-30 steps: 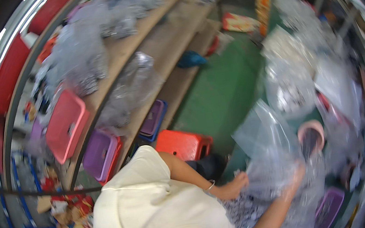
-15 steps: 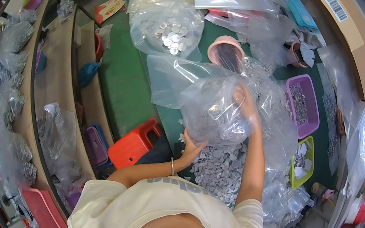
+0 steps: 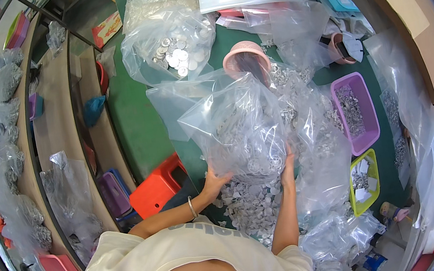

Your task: The person sorts through loose small metal decorative parts on a workbench, picks them up individually and in small groups, and places them into plastic bags.

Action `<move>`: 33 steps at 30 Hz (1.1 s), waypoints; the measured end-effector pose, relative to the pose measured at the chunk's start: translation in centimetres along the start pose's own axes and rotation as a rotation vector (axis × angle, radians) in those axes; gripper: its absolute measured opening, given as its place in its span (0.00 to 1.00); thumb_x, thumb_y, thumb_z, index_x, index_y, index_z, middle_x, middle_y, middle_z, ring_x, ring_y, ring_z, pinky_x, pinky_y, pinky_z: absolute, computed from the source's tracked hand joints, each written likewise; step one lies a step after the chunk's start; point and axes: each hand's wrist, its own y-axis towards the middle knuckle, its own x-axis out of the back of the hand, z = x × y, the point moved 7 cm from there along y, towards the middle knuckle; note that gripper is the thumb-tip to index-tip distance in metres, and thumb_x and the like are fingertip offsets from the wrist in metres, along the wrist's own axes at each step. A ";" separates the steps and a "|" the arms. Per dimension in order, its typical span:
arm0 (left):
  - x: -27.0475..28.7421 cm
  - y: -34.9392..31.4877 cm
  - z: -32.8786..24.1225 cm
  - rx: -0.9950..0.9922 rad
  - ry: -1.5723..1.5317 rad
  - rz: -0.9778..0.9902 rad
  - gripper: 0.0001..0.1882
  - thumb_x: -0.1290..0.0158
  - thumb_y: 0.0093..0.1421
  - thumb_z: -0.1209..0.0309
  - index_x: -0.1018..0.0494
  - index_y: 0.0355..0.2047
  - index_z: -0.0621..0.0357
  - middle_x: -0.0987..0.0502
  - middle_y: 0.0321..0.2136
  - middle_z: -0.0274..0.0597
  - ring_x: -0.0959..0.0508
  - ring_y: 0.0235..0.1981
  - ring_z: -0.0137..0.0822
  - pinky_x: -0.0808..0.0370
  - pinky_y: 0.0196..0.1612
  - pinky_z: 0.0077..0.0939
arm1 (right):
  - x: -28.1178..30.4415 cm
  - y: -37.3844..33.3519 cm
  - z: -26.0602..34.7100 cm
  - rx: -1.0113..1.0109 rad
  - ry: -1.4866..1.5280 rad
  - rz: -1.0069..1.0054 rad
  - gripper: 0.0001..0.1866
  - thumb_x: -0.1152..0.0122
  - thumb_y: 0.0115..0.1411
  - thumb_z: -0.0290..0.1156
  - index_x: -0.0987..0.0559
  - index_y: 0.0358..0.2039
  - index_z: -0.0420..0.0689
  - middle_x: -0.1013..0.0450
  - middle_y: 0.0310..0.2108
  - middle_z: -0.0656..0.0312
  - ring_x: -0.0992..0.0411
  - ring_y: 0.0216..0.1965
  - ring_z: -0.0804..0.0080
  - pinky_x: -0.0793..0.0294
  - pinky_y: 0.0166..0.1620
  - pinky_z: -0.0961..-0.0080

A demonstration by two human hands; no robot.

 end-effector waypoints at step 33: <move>6.8 -2.5 -4.9 0.649 -0.410 0.172 0.25 0.51 0.57 0.63 0.45 0.53 0.53 0.31 0.45 0.44 0.26 0.41 0.41 0.27 0.42 0.35 | -13.5 -2.6 6.9 -0.282 -0.712 0.165 0.28 0.53 0.57 0.42 0.39 0.52 0.35 0.35 0.47 0.46 0.37 0.50 0.61 0.42 0.52 0.74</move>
